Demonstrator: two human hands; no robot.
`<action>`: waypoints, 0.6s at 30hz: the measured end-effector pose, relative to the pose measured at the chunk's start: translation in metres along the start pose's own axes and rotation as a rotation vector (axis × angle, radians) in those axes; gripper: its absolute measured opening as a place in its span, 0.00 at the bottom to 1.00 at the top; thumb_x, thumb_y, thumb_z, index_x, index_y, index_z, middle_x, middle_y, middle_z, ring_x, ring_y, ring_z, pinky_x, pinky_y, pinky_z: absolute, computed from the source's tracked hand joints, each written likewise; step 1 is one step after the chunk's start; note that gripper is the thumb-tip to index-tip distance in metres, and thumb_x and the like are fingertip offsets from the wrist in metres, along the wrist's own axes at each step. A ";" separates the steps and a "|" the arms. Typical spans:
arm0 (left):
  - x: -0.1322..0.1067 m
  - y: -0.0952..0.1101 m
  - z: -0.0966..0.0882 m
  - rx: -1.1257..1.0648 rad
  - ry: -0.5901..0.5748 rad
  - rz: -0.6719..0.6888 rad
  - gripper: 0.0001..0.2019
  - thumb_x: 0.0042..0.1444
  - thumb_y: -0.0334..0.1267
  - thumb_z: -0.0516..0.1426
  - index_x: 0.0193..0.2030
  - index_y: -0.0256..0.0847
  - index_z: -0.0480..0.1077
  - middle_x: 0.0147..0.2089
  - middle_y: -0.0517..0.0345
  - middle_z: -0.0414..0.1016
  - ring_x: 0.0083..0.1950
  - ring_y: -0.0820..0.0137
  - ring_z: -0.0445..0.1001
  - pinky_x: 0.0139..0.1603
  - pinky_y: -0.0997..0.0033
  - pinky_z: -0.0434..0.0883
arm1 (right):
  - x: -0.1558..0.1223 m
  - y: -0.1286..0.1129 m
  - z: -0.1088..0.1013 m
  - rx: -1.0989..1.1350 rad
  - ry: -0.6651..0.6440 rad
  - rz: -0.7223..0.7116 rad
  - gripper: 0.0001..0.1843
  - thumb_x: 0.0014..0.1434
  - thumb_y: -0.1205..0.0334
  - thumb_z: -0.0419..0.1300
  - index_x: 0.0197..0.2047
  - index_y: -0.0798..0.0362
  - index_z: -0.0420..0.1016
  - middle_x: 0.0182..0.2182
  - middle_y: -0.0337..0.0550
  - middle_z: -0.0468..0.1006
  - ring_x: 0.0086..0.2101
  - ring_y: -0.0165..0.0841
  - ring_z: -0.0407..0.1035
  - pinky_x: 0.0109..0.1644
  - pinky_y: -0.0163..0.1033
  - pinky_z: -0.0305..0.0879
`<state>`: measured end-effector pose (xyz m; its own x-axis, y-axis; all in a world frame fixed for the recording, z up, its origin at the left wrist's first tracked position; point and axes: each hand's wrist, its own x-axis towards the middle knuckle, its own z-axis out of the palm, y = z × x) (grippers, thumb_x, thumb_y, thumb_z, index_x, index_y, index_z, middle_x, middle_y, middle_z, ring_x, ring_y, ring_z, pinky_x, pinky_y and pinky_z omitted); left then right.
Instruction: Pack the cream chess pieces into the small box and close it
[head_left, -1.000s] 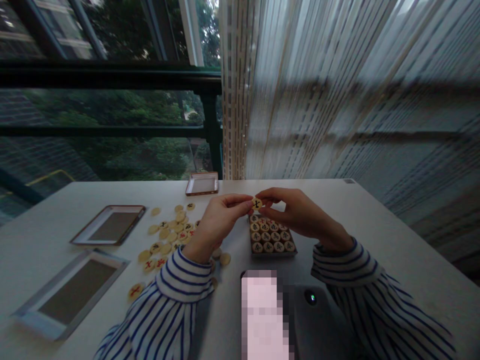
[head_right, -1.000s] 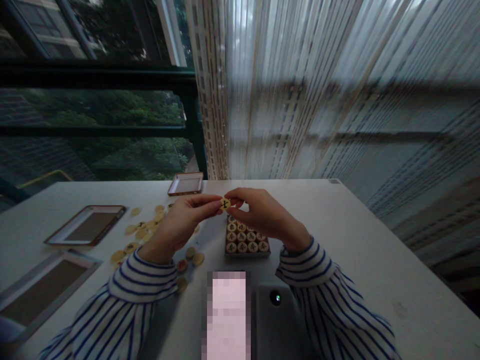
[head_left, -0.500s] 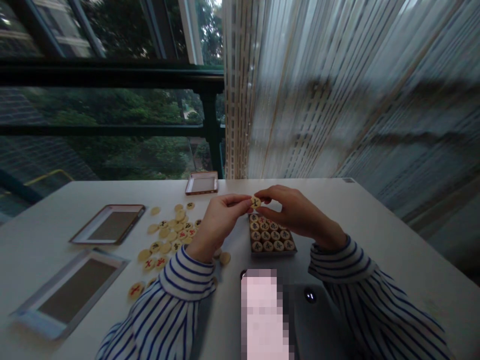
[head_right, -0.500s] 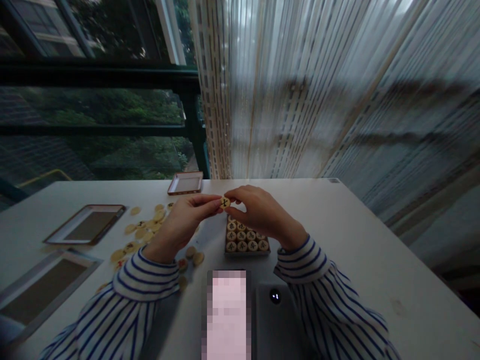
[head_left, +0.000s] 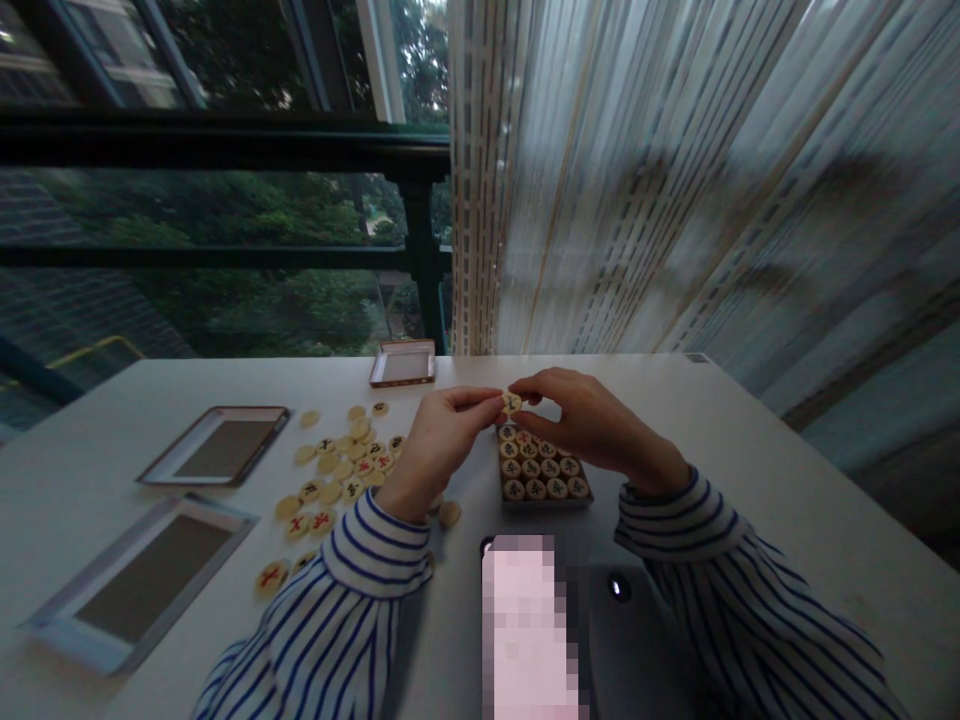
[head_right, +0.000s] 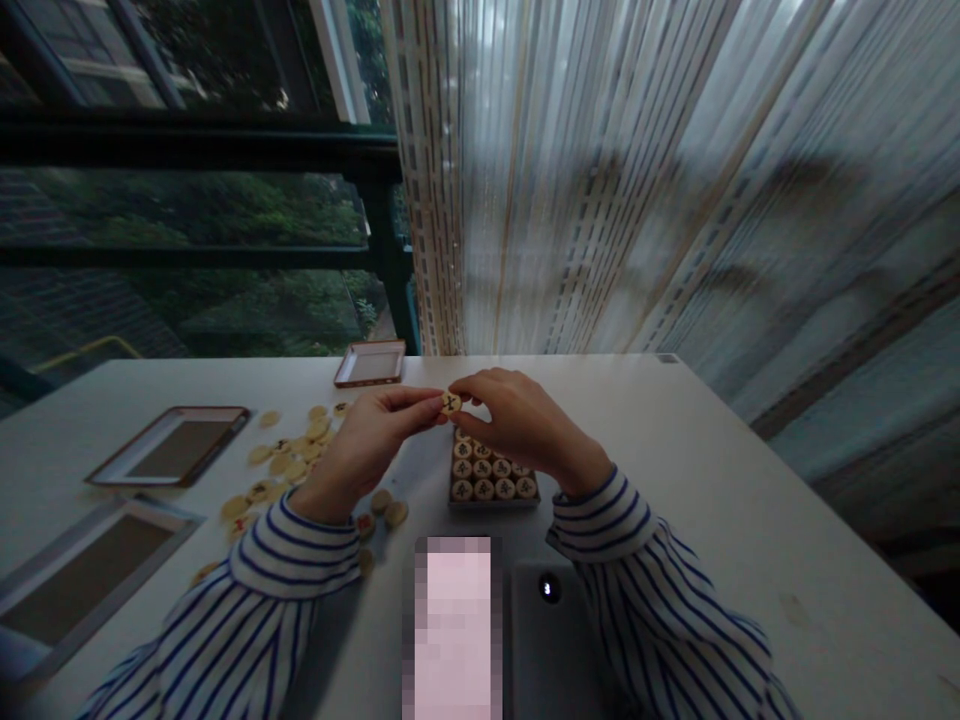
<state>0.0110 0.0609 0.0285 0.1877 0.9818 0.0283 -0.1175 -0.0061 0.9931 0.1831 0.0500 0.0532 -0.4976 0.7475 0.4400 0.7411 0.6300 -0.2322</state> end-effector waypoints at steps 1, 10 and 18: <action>0.000 0.000 0.000 0.009 -0.002 -0.003 0.12 0.44 0.36 0.62 0.36 0.32 0.75 0.31 0.51 0.78 0.33 0.72 0.74 0.40 0.70 0.69 | 0.000 0.001 0.001 -0.012 -0.008 -0.002 0.15 0.57 0.57 0.56 0.46 0.53 0.72 0.35 0.44 0.76 0.36 0.33 0.68 0.42 0.39 0.61; 0.003 0.000 -0.003 0.116 -0.018 0.019 0.14 0.46 0.37 0.60 0.40 0.32 0.74 0.35 0.49 0.78 0.36 0.70 0.75 0.43 0.68 0.69 | 0.000 0.005 0.002 -0.086 -0.025 -0.015 0.16 0.58 0.56 0.54 0.46 0.55 0.71 0.36 0.45 0.77 0.37 0.34 0.68 0.43 0.40 0.60; 0.009 -0.010 -0.010 0.427 0.052 0.183 0.16 0.47 0.40 0.59 0.43 0.35 0.74 0.41 0.48 0.77 0.41 0.65 0.75 0.45 0.66 0.68 | 0.000 0.015 0.006 -0.184 -0.076 0.025 0.15 0.57 0.57 0.54 0.45 0.55 0.73 0.36 0.47 0.77 0.37 0.36 0.69 0.42 0.41 0.60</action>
<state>0.0042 0.0713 0.0173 0.1505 0.9655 0.2124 0.2700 -0.2468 0.9307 0.1914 0.0607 0.0448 -0.5053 0.7808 0.3676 0.8201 0.5670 -0.0769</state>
